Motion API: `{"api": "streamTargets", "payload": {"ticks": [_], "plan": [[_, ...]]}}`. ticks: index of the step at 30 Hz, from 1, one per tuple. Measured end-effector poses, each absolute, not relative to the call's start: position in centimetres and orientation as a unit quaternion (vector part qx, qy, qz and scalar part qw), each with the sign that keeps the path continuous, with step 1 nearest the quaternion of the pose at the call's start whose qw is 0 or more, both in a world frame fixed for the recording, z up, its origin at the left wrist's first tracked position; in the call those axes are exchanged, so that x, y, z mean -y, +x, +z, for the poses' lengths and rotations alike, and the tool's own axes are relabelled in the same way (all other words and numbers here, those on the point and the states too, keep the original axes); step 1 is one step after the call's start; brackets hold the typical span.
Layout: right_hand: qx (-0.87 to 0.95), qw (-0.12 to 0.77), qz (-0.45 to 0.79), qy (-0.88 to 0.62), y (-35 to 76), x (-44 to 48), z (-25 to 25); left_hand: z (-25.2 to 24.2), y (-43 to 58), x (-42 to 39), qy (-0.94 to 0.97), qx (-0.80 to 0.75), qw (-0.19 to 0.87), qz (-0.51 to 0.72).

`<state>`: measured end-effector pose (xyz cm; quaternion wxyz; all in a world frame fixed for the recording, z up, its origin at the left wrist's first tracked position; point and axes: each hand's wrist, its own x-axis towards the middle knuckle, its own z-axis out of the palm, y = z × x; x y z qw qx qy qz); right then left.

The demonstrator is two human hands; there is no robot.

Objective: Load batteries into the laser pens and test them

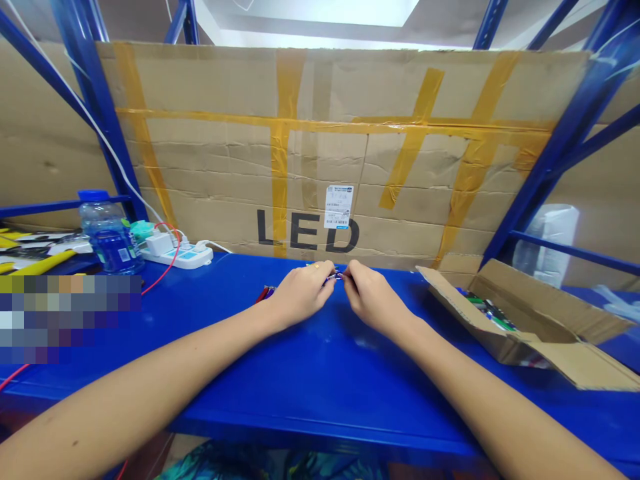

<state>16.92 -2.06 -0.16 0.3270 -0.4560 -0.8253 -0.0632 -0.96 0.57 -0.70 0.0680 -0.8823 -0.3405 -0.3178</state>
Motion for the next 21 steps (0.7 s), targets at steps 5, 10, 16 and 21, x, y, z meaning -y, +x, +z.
{"api": "streamTargets", "payload": {"ticks": [5,10,16,21], "plan": [[0.811,0.358,-0.009,-0.462,17.2,2.0,0.3,0.0,-1.4,-1.0,-0.872,0.349,0.004,-0.343],[0.766,0.427,0.113,-0.466,18.3,0.6,-0.2,0.4,-2.0,-2.1,-0.848,0.33,-0.12,-0.396],[0.681,0.439,0.39,-0.438,19.2,-1.1,-0.7,0.8,-3.0,-3.4,-0.818,0.34,-0.18,-0.427],[0.708,0.369,0.479,-0.365,19.1,-0.6,-0.9,1.0,-2.9,-3.0,-0.829,0.307,-0.237,-0.403]]}}
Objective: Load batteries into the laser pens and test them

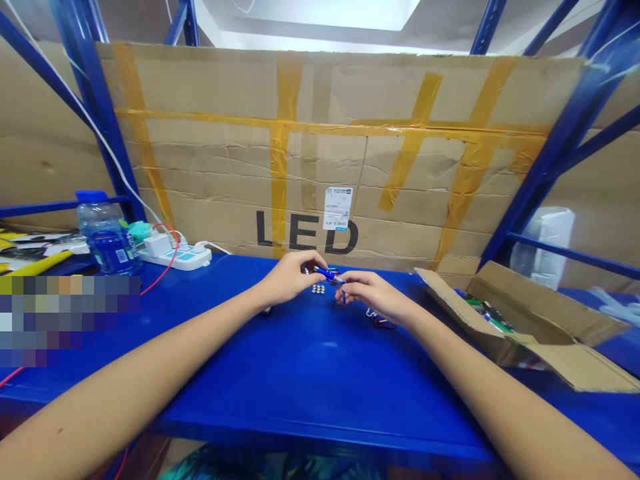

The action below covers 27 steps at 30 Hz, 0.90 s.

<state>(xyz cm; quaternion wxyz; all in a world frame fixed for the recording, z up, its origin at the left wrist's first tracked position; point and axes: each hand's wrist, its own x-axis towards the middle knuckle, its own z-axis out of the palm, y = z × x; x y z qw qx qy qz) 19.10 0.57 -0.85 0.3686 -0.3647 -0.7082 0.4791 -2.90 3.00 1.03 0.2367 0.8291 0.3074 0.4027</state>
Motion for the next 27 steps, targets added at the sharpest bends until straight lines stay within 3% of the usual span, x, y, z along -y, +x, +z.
{"api": "streamTargets", "payload": {"ticks": [8,16,27], "plan": [[0.707,0.382,0.481,-0.351,18.1,-0.2,-1.7,0.5,-1.8,-1.7,0.843,-0.253,0.297,0.37],[0.734,0.367,0.408,-0.4,19.4,-0.9,-1.3,0.6,-2.5,-3.9,0.579,-0.2,0.625,0.484],[0.729,0.361,0.363,-0.455,19.2,-0.8,-0.8,0.6,-3.2,-4.5,0.533,-0.22,0.646,0.5]]}}
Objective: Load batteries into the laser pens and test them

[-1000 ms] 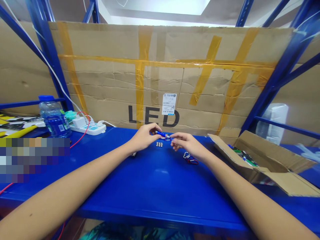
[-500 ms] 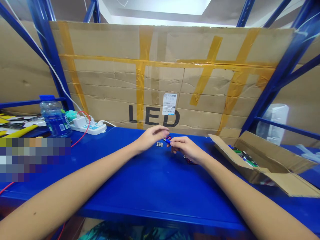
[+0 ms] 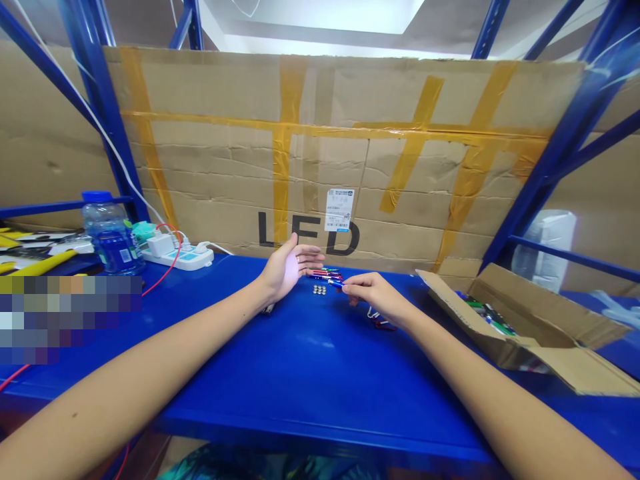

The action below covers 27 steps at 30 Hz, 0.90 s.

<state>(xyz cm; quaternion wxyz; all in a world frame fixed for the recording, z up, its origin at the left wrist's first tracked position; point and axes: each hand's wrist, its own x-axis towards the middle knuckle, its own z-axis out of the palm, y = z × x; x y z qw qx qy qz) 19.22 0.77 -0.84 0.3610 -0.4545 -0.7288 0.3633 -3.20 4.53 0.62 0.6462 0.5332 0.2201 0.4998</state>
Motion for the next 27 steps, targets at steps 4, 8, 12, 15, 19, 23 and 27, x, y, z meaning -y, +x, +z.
{"api": "streamTargets", "payload": {"ticks": [4,8,12,15,19,23,27], "plan": [[0.725,0.352,0.353,-0.474,19.4,-0.7,-0.9,0.6,-3.2,-4.5,0.545,-0.221,0.636,0.5],[0.729,0.351,0.346,-0.475,19.4,-0.6,-0.7,0.6,-3.2,-4.5,0.555,-0.221,0.632,0.493],[0.722,0.36,0.362,-0.468,19.0,-0.4,-0.4,0.6,-3.2,-4.4,0.55,-0.215,0.643,0.487],[0.718,0.367,0.386,-0.448,18.9,-0.3,-0.4,0.6,-3.2,-4.2,0.548,-0.215,0.65,0.481],[0.72,0.379,0.398,-0.424,19.1,-0.8,-1.0,0.6,-3.1,-4.1,0.548,-0.219,0.647,0.482],[0.709,0.398,0.392,-0.43,19.4,-1.3,-1.4,0.5,-3.1,-4.1,0.547,-0.219,0.648,0.483],[0.702,0.415,0.376,-0.441,19.4,-1.4,-1.3,0.5,-3.1,-4.1,0.549,-0.216,0.649,0.48]]}}
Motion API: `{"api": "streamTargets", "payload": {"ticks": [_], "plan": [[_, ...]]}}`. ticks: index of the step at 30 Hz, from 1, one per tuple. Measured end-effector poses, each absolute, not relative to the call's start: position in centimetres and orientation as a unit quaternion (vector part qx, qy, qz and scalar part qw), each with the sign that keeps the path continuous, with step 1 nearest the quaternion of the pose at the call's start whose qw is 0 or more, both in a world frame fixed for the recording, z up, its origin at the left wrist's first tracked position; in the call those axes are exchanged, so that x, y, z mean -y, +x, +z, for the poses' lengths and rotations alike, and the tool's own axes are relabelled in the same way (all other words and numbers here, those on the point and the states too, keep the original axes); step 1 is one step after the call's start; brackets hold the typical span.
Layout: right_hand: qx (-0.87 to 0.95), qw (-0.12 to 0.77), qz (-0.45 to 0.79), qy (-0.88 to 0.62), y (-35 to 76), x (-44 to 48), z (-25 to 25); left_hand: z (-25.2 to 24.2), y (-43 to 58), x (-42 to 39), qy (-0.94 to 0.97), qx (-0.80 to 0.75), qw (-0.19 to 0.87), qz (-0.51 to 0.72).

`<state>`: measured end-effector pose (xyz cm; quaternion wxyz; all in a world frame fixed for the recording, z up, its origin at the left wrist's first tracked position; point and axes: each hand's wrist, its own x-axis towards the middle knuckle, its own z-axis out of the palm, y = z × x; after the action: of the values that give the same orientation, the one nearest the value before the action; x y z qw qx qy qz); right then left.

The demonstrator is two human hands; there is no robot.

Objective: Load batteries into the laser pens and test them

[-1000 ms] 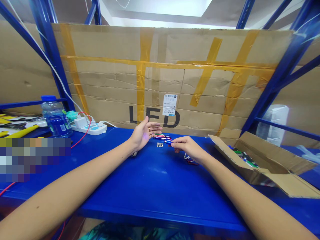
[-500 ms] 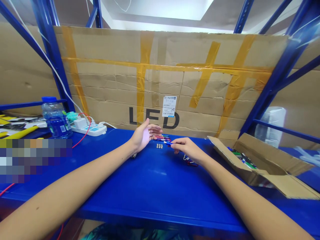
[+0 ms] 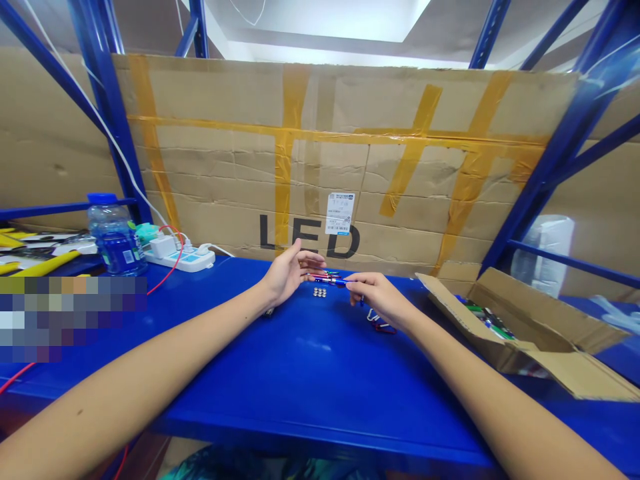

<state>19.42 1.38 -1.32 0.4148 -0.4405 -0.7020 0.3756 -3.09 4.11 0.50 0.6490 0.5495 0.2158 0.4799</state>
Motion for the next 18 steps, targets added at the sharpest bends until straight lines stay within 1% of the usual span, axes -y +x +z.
{"api": "streamTargets", "payload": {"ticks": [10,18], "plan": [[0.718,0.396,0.347,-0.456,18.5,0.2,0.1,0.4,-3.0,-4.1,0.548,-0.215,0.652,0.478],[0.716,0.395,0.327,-0.474,18.6,0.1,0.1,0.6,-3.0,-3.9,0.552,-0.236,0.639,0.48]]}}
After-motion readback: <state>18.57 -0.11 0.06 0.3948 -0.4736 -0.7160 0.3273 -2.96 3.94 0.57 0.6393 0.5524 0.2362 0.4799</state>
